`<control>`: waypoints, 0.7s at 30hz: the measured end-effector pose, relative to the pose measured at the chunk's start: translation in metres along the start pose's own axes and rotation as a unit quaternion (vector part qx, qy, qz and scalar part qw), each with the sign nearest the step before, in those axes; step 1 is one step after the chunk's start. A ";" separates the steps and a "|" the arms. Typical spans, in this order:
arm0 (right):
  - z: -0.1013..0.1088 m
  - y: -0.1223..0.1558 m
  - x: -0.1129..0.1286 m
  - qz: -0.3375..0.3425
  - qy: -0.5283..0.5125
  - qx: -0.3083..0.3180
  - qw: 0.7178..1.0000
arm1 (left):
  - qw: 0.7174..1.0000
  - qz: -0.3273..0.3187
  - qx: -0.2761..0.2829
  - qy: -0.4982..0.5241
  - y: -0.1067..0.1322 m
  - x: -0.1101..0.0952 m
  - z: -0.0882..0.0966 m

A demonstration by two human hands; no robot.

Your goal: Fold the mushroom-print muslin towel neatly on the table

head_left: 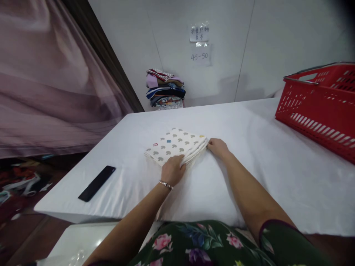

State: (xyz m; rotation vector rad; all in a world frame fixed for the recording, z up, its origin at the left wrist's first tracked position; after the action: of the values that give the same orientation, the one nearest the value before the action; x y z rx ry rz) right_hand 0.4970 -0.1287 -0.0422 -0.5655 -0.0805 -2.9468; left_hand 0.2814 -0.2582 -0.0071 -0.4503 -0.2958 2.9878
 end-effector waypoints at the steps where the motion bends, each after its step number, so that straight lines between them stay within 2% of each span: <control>1: 0.002 0.000 -0.001 0.005 -0.001 0.006 1.000 | 1.000 -0.009 0.004 -0.001 0.001 -0.001 0.000; 4: 0.014 0.002 -0.004 0.023 0.003 0.038 0.999 | 1.000 -0.010 0.018 0.004 0.001 -0.001 0.003; 7: 0.026 0.010 0.003 0.064 -0.010 0.079 0.995 | 0.999 0.026 0.033 0.022 -0.007 0.004 0.008; 9: 0.029 0.020 0.018 0.127 -0.063 0.120 0.983 | 0.997 0.046 0.048 0.040 -0.013 0.007 0.012; 11: 0.027 0.034 0.041 0.206 -0.121 0.165 0.957 | 0.995 0.055 0.061 0.052 -0.018 0.009 0.015; 13: 0.020 0.048 0.064 0.276 -0.136 0.194 0.931 | 0.994 0.057 0.069 0.061 -0.021 0.010 0.017; 16: 0.009 0.063 0.091 0.342 -0.061 0.185 0.919 | 0.994 0.047 0.074 0.070 -0.022 0.011 0.018; 21: -0.006 0.069 0.106 0.358 0.104 0.115 0.921 | 0.994 0.033 0.074 0.079 -0.021 0.013 0.017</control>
State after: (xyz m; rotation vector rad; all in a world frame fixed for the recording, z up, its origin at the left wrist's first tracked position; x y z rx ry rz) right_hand 0.4074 -0.2107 -0.0066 -0.1799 -0.1548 -2.2195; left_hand 0.2653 -0.2387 0.0094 -0.6871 -0.0448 2.9860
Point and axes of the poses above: each hand's wrist, its own y-axis away from the middle knuckle, its own z-axis out of the back of the hand, x = y × z, the point moved 2 cm from there along -y, towards the middle knuckle, and after that the axes turned 8 degrees about y, right-handed, at the moved point
